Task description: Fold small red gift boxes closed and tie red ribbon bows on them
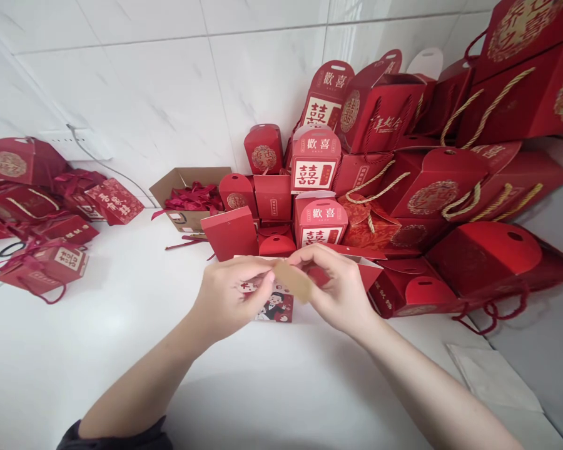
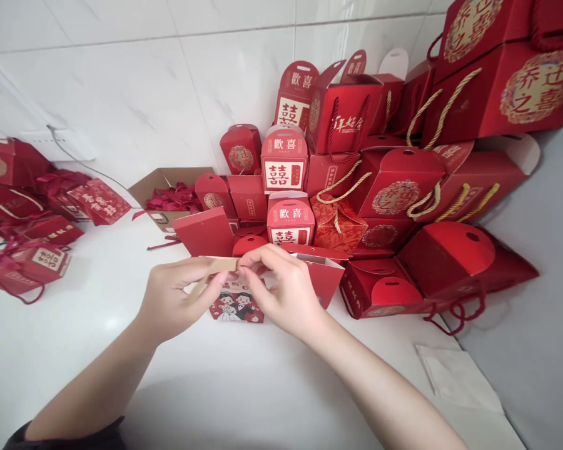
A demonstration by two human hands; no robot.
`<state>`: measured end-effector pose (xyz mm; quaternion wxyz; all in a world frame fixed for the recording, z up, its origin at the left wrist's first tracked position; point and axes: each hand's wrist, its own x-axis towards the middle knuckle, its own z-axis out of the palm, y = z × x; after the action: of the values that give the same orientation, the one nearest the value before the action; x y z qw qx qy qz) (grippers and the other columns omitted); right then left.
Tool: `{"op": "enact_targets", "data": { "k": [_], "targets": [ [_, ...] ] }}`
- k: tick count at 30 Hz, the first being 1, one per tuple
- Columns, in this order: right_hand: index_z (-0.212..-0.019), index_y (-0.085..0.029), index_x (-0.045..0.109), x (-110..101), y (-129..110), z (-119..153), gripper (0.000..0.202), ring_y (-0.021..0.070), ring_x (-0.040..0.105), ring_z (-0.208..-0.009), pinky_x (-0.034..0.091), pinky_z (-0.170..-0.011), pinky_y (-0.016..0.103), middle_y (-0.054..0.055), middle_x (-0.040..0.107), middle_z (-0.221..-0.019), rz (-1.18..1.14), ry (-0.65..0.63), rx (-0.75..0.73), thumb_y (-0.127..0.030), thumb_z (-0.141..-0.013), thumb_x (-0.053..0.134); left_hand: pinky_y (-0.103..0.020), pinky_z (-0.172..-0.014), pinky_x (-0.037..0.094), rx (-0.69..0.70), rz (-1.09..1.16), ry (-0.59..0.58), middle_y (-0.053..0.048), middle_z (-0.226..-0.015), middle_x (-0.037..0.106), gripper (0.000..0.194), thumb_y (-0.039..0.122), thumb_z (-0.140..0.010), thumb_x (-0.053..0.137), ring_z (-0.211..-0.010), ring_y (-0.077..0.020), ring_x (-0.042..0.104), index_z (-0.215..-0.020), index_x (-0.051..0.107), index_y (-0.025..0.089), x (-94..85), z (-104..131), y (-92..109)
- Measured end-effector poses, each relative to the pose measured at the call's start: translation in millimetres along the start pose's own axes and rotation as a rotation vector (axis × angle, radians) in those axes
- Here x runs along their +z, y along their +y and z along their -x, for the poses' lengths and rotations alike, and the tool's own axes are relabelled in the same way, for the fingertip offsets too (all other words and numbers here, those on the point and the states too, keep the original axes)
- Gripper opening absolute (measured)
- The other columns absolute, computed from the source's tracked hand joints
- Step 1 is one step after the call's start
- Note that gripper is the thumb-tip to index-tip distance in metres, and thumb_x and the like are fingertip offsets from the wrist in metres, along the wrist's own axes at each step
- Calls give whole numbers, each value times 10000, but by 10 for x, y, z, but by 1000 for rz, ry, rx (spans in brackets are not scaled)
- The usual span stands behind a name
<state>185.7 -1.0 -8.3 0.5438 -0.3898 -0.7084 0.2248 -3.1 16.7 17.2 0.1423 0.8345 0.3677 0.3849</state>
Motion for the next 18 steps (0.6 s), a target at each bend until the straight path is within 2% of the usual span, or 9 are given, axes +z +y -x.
{"op": "enact_targets", "data": {
  "k": [4,6,9,13,15,18],
  "targets": [
    [-904,-198,624,-90,31,-43,54,151,608,-734,493,-628,275,27,646,-843,-138,-168,88,-186,-900,571,-293,-727,648,-191,321,-82,-37,-950,775,172,283,-798,722,-808,-212,745,-943,785,215,-43,-28,-25],
    [-929,-204,619,-100,50,-54,64,163,615,-791,504,-670,290,35,641,-884,-174,-212,66,-190,-911,559,-316,-760,657,-228,414,-65,-37,-938,776,156,276,-760,763,-814,-223,750,-901,785,214,-45,-25,-43],
    [-945,-203,615,-107,58,-60,101,174,614,-880,513,-769,321,47,624,-950,-182,-254,-23,-152,-911,535,-284,-702,659,-243,470,-59,-25,-849,777,123,222,-733,784,-745,-203,751,-854,762,217,-67,-15,-66],
    [-918,-202,621,-163,25,-65,139,170,622,-896,513,-774,306,50,622,-1001,-127,-389,-116,-91,-852,568,-240,-637,640,-247,477,-268,-25,-820,766,202,189,-720,789,-712,-182,743,-910,724,209,-155,-22,-61],
    [-915,-206,630,-203,17,-70,111,167,623,-890,514,-771,301,50,628,-1001,-86,-437,-129,-121,-863,581,-229,-629,628,-250,470,-365,-27,-816,759,166,189,-746,767,-688,-164,734,-902,709,197,-197,-27,-43],
    [-930,-214,653,-244,28,-74,63,158,619,-861,512,-741,283,49,638,-975,-37,-476,-198,-201,-890,605,-216,-648,612,-248,456,-435,-25,-809,749,125,200,-771,749,-716,-153,728,-883,694,192,-229,-25,-17]
  ]
}}
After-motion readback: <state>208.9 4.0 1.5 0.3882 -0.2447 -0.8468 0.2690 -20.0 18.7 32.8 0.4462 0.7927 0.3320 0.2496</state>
